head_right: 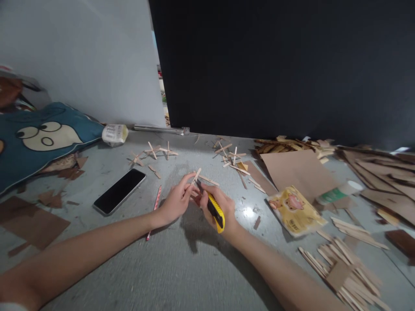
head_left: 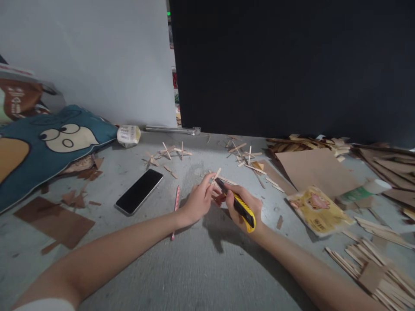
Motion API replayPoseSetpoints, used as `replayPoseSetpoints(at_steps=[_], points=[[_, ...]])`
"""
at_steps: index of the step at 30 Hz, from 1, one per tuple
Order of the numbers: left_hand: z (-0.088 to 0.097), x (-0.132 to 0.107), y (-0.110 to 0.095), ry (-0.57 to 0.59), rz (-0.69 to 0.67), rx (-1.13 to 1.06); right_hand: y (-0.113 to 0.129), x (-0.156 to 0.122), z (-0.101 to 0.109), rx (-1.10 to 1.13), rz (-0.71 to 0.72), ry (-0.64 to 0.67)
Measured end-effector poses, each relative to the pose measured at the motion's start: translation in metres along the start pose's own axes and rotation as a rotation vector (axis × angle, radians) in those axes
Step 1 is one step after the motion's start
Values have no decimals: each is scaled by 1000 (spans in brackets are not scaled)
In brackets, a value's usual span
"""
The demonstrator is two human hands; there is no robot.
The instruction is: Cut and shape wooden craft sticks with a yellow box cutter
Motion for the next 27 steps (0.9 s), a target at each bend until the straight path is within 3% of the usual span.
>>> replayPoseSetpoints(at_steps=[11, 19, 27], points=[[0, 1, 6, -18, 8, 18, -9, 1, -2, 44, -222, -27], [0, 1, 6, -17, 54, -26, -19, -2, -6, 304, -418, -49], [-4, 2, 8, 56, 128, -199, -19, 0, -10, 426, -448, -31]])
Point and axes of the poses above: each hand's wrist, its own x-axis towards the middle knuckle, its own z-axis out of the back of the hand, y = z × x, the point moved 6 cm from there along x, towards the middle knuckle, and after that the axes turned 4 degrees about x, right-handed, at the moved point
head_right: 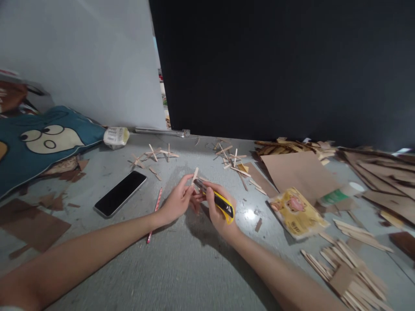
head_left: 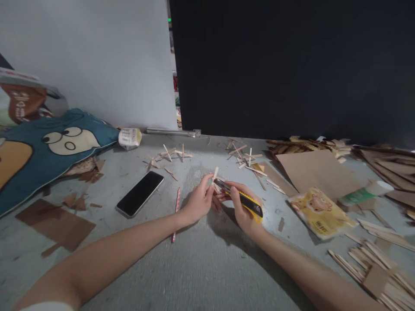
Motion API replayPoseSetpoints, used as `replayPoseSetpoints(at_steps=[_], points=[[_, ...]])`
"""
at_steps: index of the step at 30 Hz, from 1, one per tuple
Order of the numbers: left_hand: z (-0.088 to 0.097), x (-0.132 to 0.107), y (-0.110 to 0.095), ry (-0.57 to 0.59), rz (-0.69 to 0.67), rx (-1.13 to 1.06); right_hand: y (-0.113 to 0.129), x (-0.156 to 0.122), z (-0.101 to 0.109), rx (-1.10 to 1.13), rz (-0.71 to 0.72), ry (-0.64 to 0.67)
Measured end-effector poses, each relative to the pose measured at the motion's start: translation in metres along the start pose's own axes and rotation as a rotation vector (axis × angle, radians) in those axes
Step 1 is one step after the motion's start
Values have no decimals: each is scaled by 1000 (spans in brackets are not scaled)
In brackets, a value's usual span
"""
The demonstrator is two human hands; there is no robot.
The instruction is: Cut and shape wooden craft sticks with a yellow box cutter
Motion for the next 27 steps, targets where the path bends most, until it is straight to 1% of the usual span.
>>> replayPoseSetpoints(at_steps=[7, 11, 14, 17, 20, 22, 25, 27], points=[[-2, -1, -3, 11, 39, -41, -1, 1, -1, 72, -52, 17], [-2, 0, -5, 36, 41, -66, -3, 3, -1, 131, -69, 36], [-1, 0, -5, 40, 44, -63, -5, 3, 1, 92, -49, 49], [0, 0, -4, 7, 48, -65, 0, 1, 1, -67, 79, 76], [0, 0, -1, -6, 102, -114, 10, -4, -7, -244, 269, 172], [-1, 1, 0, 8, 140, -157, 16, -8, -12, -310, 376, 223], [-2, 2, -1, 16, 133, -196, 20, -10, -9, -331, 465, 180], [-1, 2, -2, 1, 104, -195, 19, -7, -2, -326, 459, 126]])
Point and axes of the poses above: each hand's wrist, its own x-axis towards the middle knuckle, its own z-axis out of the back of the hand, y = z × x, the point moved 6 cm from there along x, towards the middle knuckle, and after that the axes turned 4 degrees about x, right-handed, at the moved point
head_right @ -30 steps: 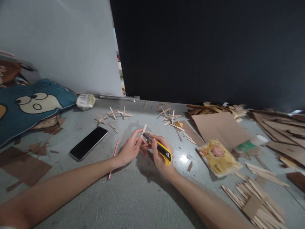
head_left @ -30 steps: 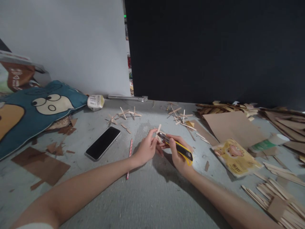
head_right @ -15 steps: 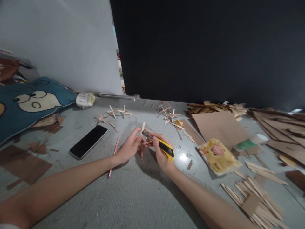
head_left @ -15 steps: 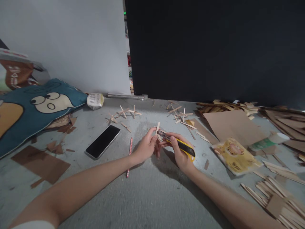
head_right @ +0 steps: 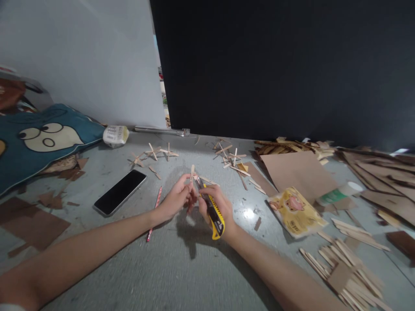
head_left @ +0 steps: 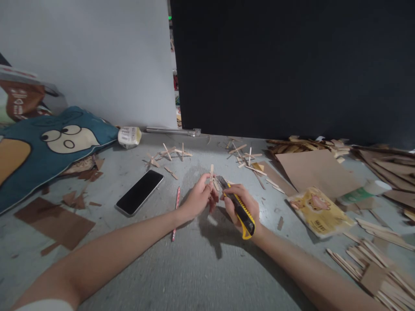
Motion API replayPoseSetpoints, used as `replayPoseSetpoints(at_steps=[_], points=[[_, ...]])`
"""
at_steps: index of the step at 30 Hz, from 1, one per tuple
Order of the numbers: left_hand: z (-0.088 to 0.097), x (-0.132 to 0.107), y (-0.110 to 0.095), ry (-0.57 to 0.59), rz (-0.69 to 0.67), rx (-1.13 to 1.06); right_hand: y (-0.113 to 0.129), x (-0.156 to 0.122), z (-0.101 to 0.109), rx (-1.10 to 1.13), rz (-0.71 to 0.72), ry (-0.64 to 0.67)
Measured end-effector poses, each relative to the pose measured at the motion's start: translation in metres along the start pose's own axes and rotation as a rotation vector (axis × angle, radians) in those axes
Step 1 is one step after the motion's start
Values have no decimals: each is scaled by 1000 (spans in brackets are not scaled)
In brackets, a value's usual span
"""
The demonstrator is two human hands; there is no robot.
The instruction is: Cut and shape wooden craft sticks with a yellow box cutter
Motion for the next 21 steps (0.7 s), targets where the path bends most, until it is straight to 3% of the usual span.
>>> replayPoseSetpoints(at_steps=[5, 21], points=[[-1, -3, -2, -23, -47, 69, -12, 3, 6, 21, -97, 3], [-1, -5, -7, -42, -109, 217, -1, 9, 1, 15, -25, 70]])
Point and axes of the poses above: each hand's wrist, its own x-axis towards the middle knuckle, its own z-axis out of the back of the hand, y = z × x, the point moved 6 cm from there along x, towards the middle knuckle, and after that the axes turned 4 degrees about x, right-handed, at the moved point
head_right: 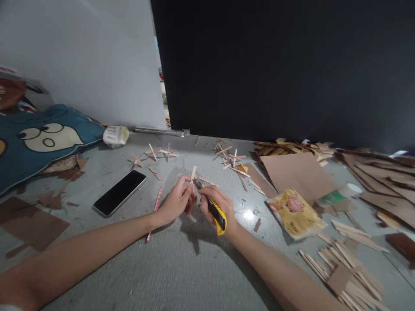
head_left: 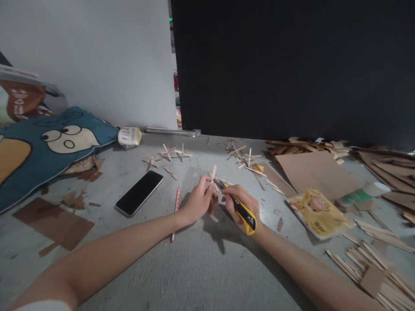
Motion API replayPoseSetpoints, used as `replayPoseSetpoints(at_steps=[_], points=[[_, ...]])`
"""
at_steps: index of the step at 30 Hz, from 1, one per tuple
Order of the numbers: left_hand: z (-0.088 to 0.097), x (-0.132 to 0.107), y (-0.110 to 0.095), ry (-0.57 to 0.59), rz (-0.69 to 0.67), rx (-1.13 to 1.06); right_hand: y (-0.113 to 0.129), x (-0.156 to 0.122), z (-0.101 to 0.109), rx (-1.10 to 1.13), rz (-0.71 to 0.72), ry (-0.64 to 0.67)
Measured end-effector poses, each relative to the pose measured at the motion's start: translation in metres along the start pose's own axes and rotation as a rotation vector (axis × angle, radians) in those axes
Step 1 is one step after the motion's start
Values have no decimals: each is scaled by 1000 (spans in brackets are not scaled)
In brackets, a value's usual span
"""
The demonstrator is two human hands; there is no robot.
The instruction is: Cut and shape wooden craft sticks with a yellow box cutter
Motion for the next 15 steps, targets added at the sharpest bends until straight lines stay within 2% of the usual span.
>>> replayPoseSetpoints(at_steps=[7, 10, 15], points=[[4, -1, -4, -49, -19, 128, 3, 0, -2, -3, 50, 9], [4, -2, -4, -51, -30, 150, 2, 1, -2, 2, 16, 20], [4, -1, 1, -44, 12, 7, -6, -1, -2, 51, -56, 10]])
Point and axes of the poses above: each hand's wrist, its own x-axis towards the middle knuckle, its own z-axis out of the back of the hand, y = z × x, the point moved 6 cm from there along x, towards the middle knuckle, and after that the axes turned 4 degrees about x, right-handed, at the moved point
